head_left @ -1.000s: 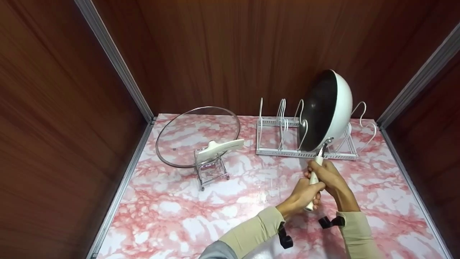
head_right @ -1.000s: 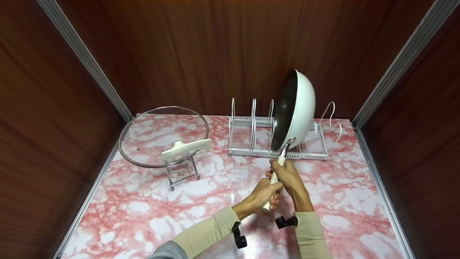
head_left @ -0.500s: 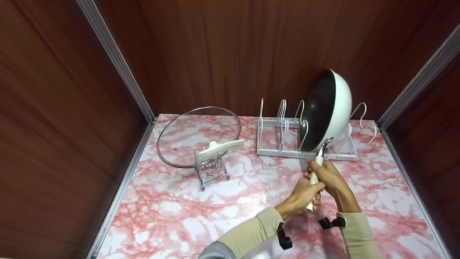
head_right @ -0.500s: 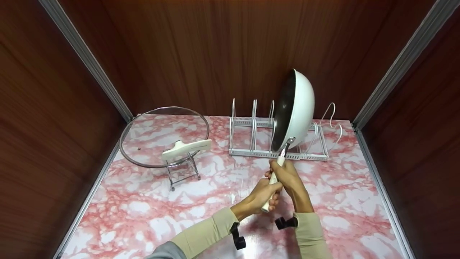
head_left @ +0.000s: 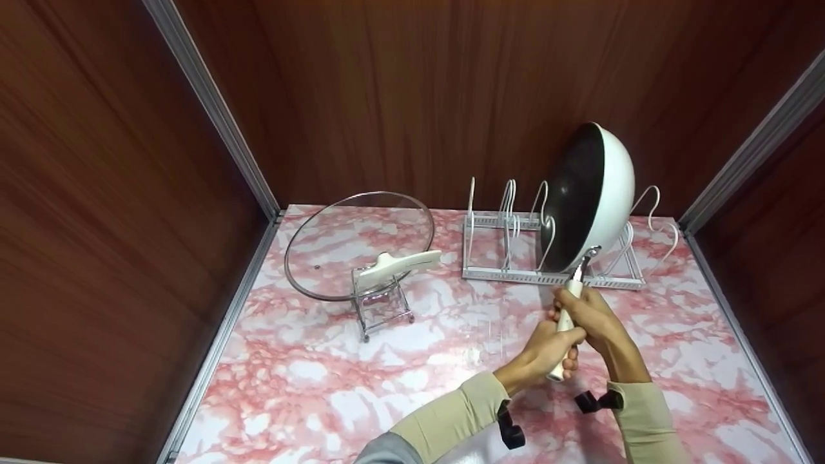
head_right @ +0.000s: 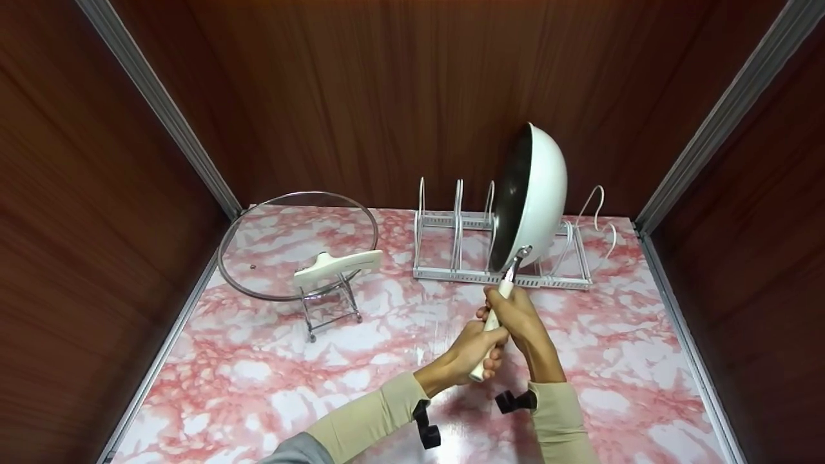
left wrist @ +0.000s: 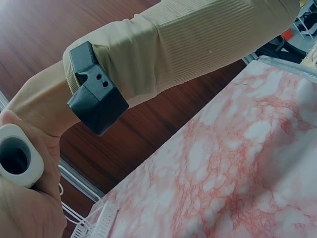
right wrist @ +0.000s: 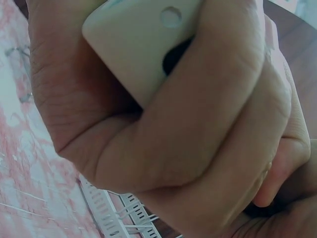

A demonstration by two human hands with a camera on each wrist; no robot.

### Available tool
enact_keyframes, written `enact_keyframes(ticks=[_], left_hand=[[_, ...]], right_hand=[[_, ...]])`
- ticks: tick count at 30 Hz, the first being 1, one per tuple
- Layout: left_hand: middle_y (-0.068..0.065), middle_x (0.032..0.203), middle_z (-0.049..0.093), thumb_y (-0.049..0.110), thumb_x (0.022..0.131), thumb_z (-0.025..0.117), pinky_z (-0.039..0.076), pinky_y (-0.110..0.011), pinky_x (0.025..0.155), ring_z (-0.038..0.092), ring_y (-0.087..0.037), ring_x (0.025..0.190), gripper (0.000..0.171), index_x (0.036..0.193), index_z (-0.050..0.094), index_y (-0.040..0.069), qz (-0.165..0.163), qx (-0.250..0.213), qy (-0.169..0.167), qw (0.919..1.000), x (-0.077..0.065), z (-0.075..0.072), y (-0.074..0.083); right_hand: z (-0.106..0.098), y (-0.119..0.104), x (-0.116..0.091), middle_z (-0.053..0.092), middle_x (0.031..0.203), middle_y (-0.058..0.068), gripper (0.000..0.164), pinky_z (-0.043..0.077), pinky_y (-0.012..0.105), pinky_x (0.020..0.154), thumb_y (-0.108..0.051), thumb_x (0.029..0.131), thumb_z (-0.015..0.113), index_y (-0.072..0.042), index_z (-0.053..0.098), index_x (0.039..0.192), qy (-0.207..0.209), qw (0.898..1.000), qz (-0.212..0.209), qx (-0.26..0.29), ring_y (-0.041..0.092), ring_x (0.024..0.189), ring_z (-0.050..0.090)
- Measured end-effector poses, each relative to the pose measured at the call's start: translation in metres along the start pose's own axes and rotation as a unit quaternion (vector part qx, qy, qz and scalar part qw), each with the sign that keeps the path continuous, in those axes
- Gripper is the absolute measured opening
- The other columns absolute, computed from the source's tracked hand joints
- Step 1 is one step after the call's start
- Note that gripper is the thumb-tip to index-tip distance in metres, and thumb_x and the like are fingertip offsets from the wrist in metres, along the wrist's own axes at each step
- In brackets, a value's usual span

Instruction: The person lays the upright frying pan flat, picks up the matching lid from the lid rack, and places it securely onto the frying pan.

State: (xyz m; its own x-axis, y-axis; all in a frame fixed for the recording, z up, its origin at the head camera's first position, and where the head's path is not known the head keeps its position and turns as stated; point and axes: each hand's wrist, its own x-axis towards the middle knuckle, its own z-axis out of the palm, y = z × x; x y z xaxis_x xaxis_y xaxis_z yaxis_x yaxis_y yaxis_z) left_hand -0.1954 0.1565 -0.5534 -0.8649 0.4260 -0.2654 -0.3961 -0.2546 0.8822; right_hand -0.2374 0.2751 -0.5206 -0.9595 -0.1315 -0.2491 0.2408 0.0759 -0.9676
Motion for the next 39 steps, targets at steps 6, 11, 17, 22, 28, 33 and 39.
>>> enact_keyframes(ticks=[6, 11, 17, 22, 28, 33, 39], left_hand=[[0.005, 0.054, 0.044, 0.008, 0.09, 0.062, 0.034, -0.022, 0.032, 0.037, -0.005, 0.039, 0.012, 0.083, 0.055, 0.015, -0.001, -0.002, -0.002, 1.0, -0.001, 0.001, 0.0], [0.006, 0.054, 0.044, 0.008, 0.089, 0.062, 0.035, -0.022, 0.032, 0.037, -0.005, 0.039, 0.014, 0.081, 0.055, 0.016, -0.004, -0.004, -0.005, 1.0, -0.002, 0.001, 0.001], [0.005, 0.053, 0.044, 0.008, 0.089, 0.06, 0.035, -0.023, 0.032, 0.037, -0.005, 0.039, 0.017, 0.076, 0.054, 0.017, -0.003, -0.001, -0.012, 0.9999, -0.004, 0.0, 0.003], [0.005, 0.053, 0.044, 0.007, 0.089, 0.06, 0.035, -0.023, 0.032, 0.037, -0.005, 0.039, 0.019, 0.073, 0.054, 0.017, 0.0, 0.0, -0.016, 0.9999, -0.006, 0.001, 0.005], [0.005, 0.054, 0.044, 0.008, 0.09, 0.061, 0.034, -0.023, 0.032, 0.036, -0.005, 0.039, 0.018, 0.075, 0.055, 0.017, -0.002, -0.008, -0.022, 0.9997, -0.008, 0.002, 0.007], [0.005, 0.054, 0.044, 0.008, 0.091, 0.061, 0.034, -0.023, 0.032, 0.036, -0.005, 0.039, 0.018, 0.076, 0.055, 0.016, -0.006, -0.012, -0.026, 0.9996, -0.009, 0.003, 0.01], [0.004, 0.054, 0.045, 0.007, 0.09, 0.061, 0.034, -0.023, 0.031, 0.037, -0.006, 0.039, 0.016, 0.078, 0.055, 0.016, -0.007, -0.013, -0.025, 0.9996, -0.012, 0.005, 0.013]], right_hand=[[0.001, -0.001, -0.002, 0.06, 0.074, -0.004, 0.02, 0.057, 0.022, 0.068, -0.014, 0.112, 0.046, -0.006, 0.052, 0.094, 0.001, 1.0, -0.001, 0.005, 0.008, 0.067, 0.063], [0.002, -0.004, -0.004, 0.06, 0.074, -0.004, 0.02, 0.056, 0.023, 0.068, -0.014, 0.111, 0.046, -0.006, 0.051, 0.094, 0.001, 1.0, 0.0, 0.003, 0.008, 0.067, 0.062], [0.003, -0.007, -0.006, 0.061, 0.073, -0.003, 0.02, 0.056, 0.023, 0.066, -0.014, 0.111, 0.046, -0.006, 0.051, 0.094, 0.007, 1.0, -0.001, -0.005, 0.008, 0.066, 0.062], [0.004, -0.009, -0.008, 0.062, 0.072, -0.003, 0.018, 0.056, 0.022, 0.065, -0.013, 0.111, 0.045, -0.005, 0.051, 0.096, 0.012, 1.0, 0.0, -0.004, 0.007, 0.065, 0.062], [0.005, -0.012, -0.011, 0.06, 0.074, -0.003, 0.02, 0.056, 0.022, 0.064, -0.012, 0.111, 0.046, -0.005, 0.051, 0.094, 0.021, 1.0, -0.003, 0.005, 0.008, 0.065, 0.062], [0.006, -0.015, -0.013, 0.06, 0.074, -0.002, 0.019, 0.057, 0.022, 0.065, -0.013, 0.111, 0.047, -0.005, 0.051, 0.094, 0.023, 1.0, -0.007, 0.004, 0.008, 0.065, 0.062], [0.007, -0.017, -0.015, 0.06, 0.073, -0.002, 0.018, 0.057, 0.022, 0.065, -0.011, 0.11, 0.047, -0.005, 0.051, 0.093, 0.023, 1.0, -0.01, 0.008, 0.008, 0.065, 0.063]])
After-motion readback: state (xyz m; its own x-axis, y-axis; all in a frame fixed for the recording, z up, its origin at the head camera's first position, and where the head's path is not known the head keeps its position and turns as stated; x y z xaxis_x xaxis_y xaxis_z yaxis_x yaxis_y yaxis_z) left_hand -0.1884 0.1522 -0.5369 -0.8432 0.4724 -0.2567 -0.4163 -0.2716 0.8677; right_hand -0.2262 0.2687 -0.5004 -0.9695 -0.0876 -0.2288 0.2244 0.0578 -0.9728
